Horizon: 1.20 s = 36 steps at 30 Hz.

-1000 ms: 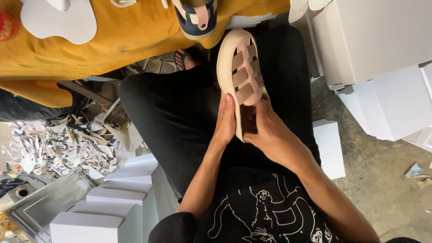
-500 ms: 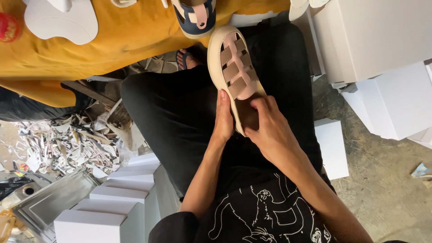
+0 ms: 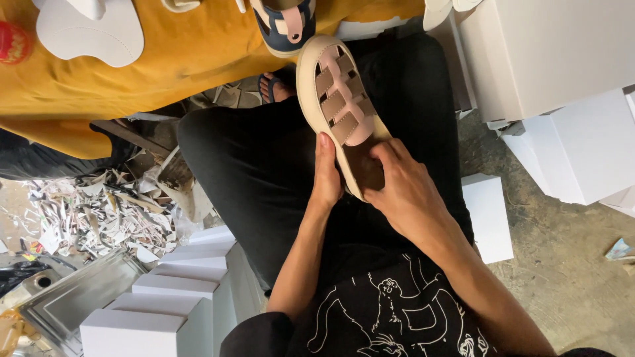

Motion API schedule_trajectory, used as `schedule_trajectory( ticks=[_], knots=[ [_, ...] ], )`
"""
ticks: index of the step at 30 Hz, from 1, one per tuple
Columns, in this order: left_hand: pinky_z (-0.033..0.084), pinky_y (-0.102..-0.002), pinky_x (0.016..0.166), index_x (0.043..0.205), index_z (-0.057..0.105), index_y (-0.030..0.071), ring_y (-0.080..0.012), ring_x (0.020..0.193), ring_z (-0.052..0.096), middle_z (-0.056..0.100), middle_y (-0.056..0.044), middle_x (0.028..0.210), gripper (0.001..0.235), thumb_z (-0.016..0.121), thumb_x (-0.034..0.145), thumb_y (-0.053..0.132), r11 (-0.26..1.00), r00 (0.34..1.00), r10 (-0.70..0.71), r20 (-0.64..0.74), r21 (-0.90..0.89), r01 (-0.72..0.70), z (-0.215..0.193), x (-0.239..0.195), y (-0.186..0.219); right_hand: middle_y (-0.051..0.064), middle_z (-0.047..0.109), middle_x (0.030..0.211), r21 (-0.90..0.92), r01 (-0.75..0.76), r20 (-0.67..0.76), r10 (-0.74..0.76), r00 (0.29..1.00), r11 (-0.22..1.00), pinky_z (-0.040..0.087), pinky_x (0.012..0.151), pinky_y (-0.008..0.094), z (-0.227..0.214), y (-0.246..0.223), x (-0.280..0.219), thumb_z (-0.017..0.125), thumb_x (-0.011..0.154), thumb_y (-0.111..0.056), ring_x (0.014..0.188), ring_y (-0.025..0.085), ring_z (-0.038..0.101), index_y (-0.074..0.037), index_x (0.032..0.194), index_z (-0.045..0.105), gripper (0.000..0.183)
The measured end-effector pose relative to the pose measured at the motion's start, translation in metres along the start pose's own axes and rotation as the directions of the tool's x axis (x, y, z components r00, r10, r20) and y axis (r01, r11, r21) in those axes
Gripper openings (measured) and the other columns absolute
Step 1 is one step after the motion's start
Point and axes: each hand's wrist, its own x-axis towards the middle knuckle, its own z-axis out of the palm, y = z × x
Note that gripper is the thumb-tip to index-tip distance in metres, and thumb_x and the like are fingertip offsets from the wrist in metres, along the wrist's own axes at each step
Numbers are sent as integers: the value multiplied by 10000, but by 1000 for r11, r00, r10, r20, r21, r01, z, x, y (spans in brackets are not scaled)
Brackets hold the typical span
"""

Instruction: Inserting foam insoles into various types of shoes including sandals and loafers.

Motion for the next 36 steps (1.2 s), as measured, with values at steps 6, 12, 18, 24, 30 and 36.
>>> schedule_trajectory(
  ticks=[6, 12, 18, 24, 30, 36],
  knots=[
    [182, -596, 1264, 1641, 95, 19, -452, 1527, 234, 201, -289, 1663, 886, 220, 1048, 665, 997, 1000, 12, -19, -70, -14, 1, 1, 7, 121, 597, 1214, 57, 52, -43, -50, 998, 997, 602, 905, 497, -11, -4, -2, 765, 808, -73, 1102, 413, 692, -31, 1226, 585, 457],
    [232, -580, 1259, 1639, 158, 25, -424, 1505, 303, 279, -266, 1644, 869, 196, 1054, 666, 977, 999, -8, -34, -213, 0, 2, -1, 4, 64, 639, 1121, -5, 185, -58, -185, 981, 983, 632, 840, 419, -17, -4, -14, 769, 841, -107, 1050, 327, 726, -68, 1185, 629, 373],
    [329, -543, 1231, 1616, 295, 52, -333, 1430, 431, 418, -192, 1583, 851, 162, 1059, 682, 958, 998, 47, -52, -281, -60, -16, 2, -54, -140, 618, 1004, -405, 375, -202, -482, 852, 833, 482, 737, 303, 2, 31, -29, 735, 909, -372, 887, 91, 685, -245, 1089, 644, 239],
    [416, -505, 1185, 1559, 424, 66, -228, 1315, 539, 556, -131, 1469, 748, 193, 1097, 607, 901, 984, 161, -80, -396, -179, -12, -1, -75, -67, 600, 957, -457, 453, -219, -590, 777, 766, 417, 701, 308, 8, 36, -37, 652, 992, -342, 876, 141, 634, -173, 939, 622, 179],
    [483, -467, 1120, 1468, 523, 47, -164, 1204, 576, 638, -102, 1331, 675, 282, 1108, 565, 908, 971, 235, -34, -349, -232, -14, 2, -69, -66, 562, 942, -489, 433, -221, -588, 778, 757, 389, 717, 326, 12, 38, -48, 577, 1051, -340, 858, 148, 593, -167, 927, 593, 213],
    [517, -454, 1064, 1440, 524, 8, -160, 1123, 597, 651, -104, 1235, 695, 287, 1099, 564, 917, 962, 272, -26, -297, -267, -17, 12, -84, -53, 576, 966, -613, 344, -198, -561, 804, 711, 415, 798, 324, 20, 35, -54, 592, 1054, -226, 869, 130, 593, -134, 949, 605, 141]
  ],
)
